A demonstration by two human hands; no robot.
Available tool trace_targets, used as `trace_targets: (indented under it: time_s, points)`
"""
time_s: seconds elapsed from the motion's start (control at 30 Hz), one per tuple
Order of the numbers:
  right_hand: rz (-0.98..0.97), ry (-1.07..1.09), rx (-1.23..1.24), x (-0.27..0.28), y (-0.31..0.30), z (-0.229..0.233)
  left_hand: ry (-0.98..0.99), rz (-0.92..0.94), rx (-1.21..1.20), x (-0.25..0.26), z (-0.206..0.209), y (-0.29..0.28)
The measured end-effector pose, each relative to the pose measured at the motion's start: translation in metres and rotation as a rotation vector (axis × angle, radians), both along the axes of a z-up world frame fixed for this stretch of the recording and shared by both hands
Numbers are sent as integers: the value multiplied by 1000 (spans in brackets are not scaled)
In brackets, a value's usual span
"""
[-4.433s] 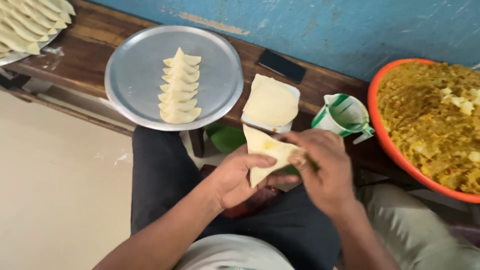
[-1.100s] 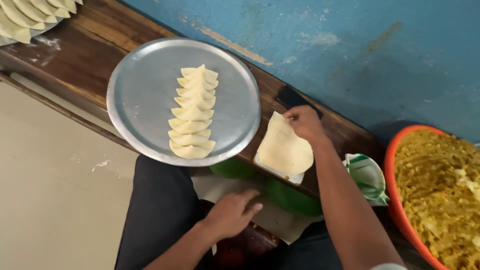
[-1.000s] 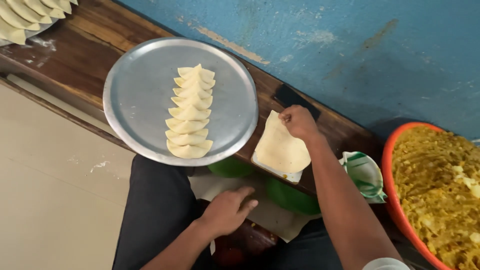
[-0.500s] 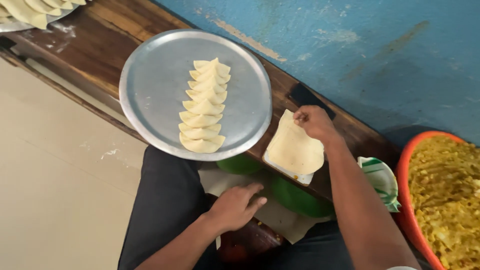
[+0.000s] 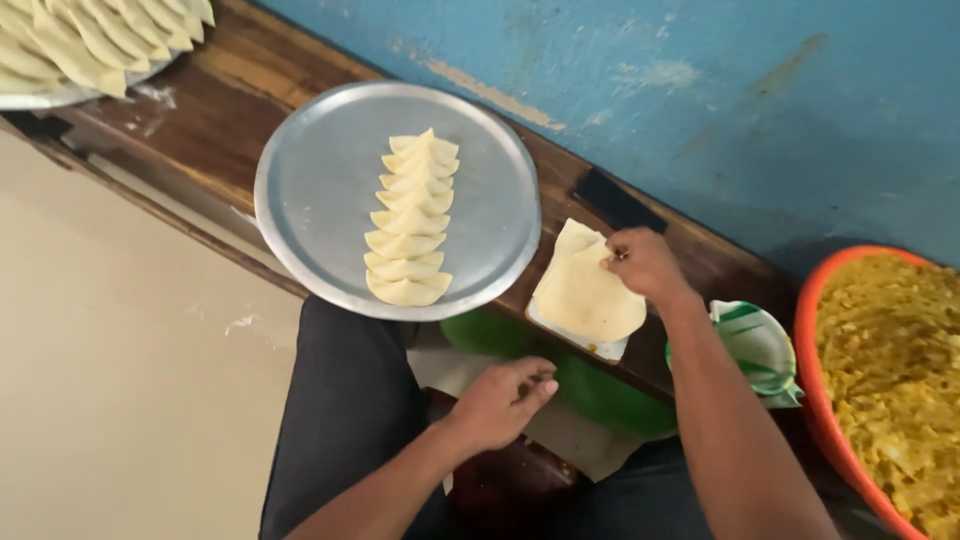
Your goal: The recorder is folding and filling samosa wrappers with a potato-based mixture by hand.
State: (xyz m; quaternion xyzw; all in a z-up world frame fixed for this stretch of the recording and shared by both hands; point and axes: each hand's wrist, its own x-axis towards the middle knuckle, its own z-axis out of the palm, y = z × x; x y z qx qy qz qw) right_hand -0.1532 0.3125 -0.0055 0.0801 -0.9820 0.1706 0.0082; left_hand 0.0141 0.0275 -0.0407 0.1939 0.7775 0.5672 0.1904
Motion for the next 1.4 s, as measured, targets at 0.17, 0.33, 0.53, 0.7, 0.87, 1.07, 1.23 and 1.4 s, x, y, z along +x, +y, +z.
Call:
trace_targets:
  time_s: [0.17, 0.33, 0.53, 0.7, 0.87, 1.07, 1.23, 1.4]
  points:
    - [-77, -102, -29, 84, -34, 56, -656, 241, 722, 10, 7, 33]
    - [16, -105, -317, 200, -106, 113, -1103, 35, 1336, 3, 5, 43]
    - [-303, 188, -86, 182, 22, 80, -1272, 42, 1426, 16, 71, 17]
    - [-373, 84, 353, 177, 46, 49, -1281, 307, 1226, 34, 51, 8]
    - [-341, 445, -172, 241, -65, 113, -1258, 137, 1188, 36, 70, 8]
    - [247, 386, -175, 284, -140, 84, -1308, 44, 1044, 35, 84, 33]
    - [170, 381, -263, 304, -157, 95, -1304, -119, 1115, 26, 67, 19]
    - [24, 367, 53, 260, -89, 78, -1313, -208, 1287, 40, 105, 20]
